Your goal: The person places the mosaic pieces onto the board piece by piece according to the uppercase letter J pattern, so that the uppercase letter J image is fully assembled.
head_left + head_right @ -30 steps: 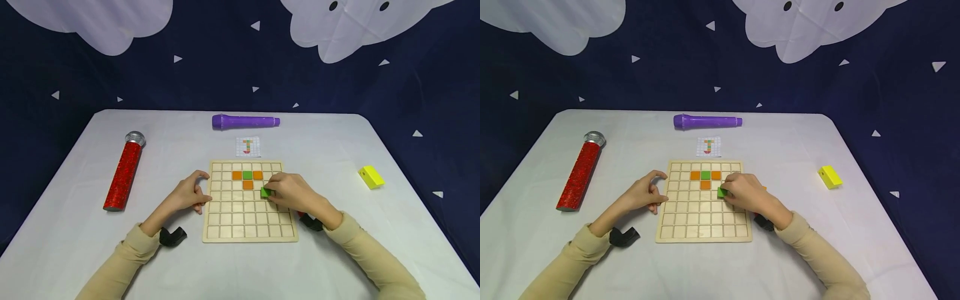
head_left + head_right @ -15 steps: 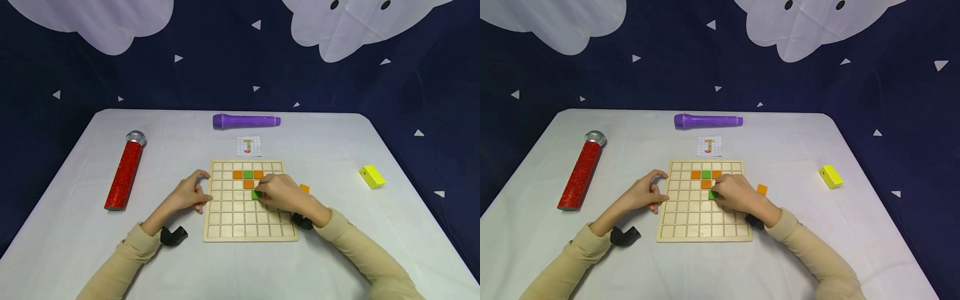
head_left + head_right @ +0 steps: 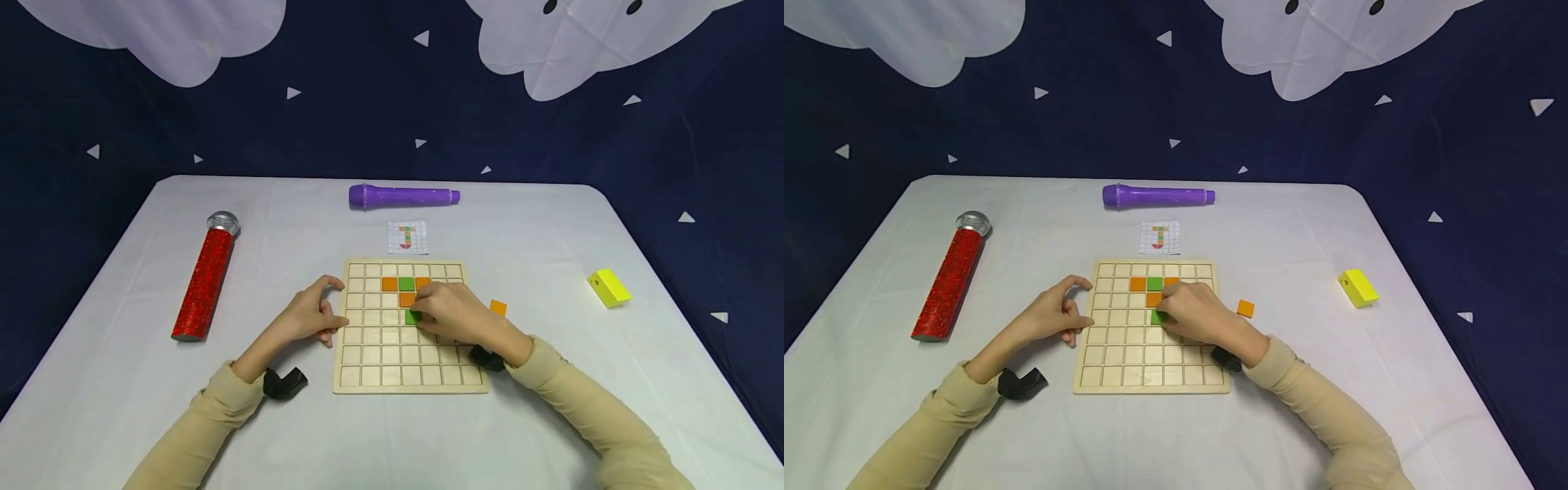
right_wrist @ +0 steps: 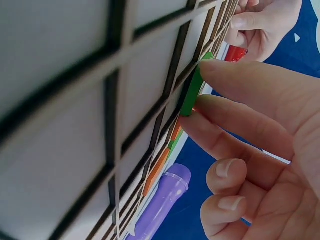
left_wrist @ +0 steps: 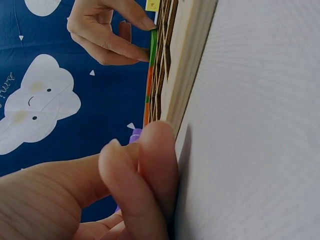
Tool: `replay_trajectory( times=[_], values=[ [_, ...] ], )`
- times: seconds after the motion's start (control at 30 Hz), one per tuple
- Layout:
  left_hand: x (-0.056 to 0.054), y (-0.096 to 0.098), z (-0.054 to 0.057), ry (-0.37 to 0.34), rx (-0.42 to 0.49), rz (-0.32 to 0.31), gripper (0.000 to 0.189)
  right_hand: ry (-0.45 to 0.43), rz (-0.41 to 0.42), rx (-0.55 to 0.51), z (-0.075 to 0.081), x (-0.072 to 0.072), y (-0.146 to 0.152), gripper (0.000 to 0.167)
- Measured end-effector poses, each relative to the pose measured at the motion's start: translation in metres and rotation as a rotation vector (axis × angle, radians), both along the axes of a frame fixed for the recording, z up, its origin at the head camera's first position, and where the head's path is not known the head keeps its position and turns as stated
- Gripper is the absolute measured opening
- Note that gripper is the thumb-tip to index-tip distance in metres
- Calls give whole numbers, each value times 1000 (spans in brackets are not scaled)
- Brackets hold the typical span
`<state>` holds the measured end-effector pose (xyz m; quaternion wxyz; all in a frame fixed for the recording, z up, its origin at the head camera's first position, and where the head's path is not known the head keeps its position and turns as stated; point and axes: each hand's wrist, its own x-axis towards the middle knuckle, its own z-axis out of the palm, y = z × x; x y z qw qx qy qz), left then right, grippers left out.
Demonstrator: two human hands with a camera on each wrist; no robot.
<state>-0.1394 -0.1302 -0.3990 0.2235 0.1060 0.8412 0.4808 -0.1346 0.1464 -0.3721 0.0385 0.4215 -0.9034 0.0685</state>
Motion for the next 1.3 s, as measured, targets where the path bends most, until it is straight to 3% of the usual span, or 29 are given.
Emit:
replay_trajectory(
  times=[0.63,0.9,1.3],
  values=[
    [-1,0,-1,5,11,-14,60,-34,-4,9,4,-1,-4,13],
    [-1,-1,-2,12,8,-12,60,68,-6,-74,4,2,19,15],
    [-2,0,-2,-2,-4,-9,61,89,-106,-92,-1,10,63,20]
  ],
)
